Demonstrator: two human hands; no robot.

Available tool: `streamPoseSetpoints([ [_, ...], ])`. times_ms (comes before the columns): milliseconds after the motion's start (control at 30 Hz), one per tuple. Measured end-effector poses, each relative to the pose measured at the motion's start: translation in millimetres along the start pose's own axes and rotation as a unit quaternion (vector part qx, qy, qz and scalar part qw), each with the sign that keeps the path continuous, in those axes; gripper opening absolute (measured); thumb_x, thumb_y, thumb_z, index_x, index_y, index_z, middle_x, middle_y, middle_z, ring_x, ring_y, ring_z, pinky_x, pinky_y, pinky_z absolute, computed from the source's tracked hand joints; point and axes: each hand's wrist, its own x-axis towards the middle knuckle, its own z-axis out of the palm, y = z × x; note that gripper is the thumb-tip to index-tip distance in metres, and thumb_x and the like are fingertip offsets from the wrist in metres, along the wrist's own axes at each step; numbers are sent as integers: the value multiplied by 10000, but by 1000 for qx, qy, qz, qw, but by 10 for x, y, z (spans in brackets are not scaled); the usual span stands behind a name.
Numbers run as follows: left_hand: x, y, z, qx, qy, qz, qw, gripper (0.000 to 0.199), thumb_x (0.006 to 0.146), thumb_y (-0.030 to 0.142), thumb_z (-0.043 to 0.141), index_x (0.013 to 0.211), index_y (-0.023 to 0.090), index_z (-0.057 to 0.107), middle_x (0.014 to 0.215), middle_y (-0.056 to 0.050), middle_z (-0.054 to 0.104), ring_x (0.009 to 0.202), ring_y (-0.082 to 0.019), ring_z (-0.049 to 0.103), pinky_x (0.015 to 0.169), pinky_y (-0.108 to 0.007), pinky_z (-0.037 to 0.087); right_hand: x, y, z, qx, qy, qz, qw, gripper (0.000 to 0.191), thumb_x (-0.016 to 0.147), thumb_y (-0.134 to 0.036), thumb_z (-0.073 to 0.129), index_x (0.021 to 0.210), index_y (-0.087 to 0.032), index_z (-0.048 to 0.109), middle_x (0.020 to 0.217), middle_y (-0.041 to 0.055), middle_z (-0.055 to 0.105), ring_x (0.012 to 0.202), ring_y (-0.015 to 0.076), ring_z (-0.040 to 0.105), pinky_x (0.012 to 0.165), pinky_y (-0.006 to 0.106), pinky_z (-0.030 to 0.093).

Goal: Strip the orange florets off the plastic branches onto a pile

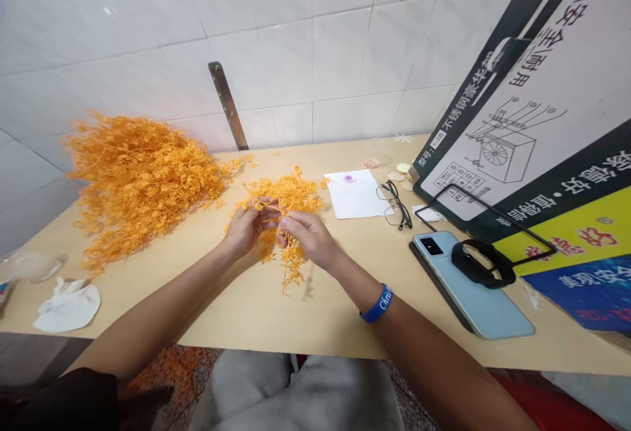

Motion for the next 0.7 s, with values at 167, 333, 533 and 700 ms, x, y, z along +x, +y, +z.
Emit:
streamPoseSetpoints([
  [167,64,36,-12,26,76,-36,996,212,876,333,586,830,129,618,710,-49,692,597,-145,669,596,-273,561,23,69,6,-1,-41,14,999,430,902,-504,537,615,-185,519,579,-9,506,570,126,475,603,283,386],
  [333,192,133,-196,52,193,6,980,387,872,491,596,775,117,603,543,-4,593,457,-99,557,472,-207,459,-67,85,185,-19,-125,28,992,434,921,-487,501,610,-186,473,572,-21,474,534,103,430,539,252,343],
  [533,330,316,-502,158,213,145,953,281,852,357,609,1046,155,635,858,-61,717,557,-74,579,487,-173,419,-123,11,243,-78,-122,-46,988,400,954,-388,432,606,-196,386,579,-29,413,545,99,410,535,243,319],
  [700,245,88,-405,340,100,177,918,390,780,227,605,1168,230,638,1317,-89,615,1154,-228,605,886,-340,532,-28,75,143,-118,14,-44,992,372,936,-354,438,611,-211,326,573,-43,334,535,100,337,519,247,292],
])
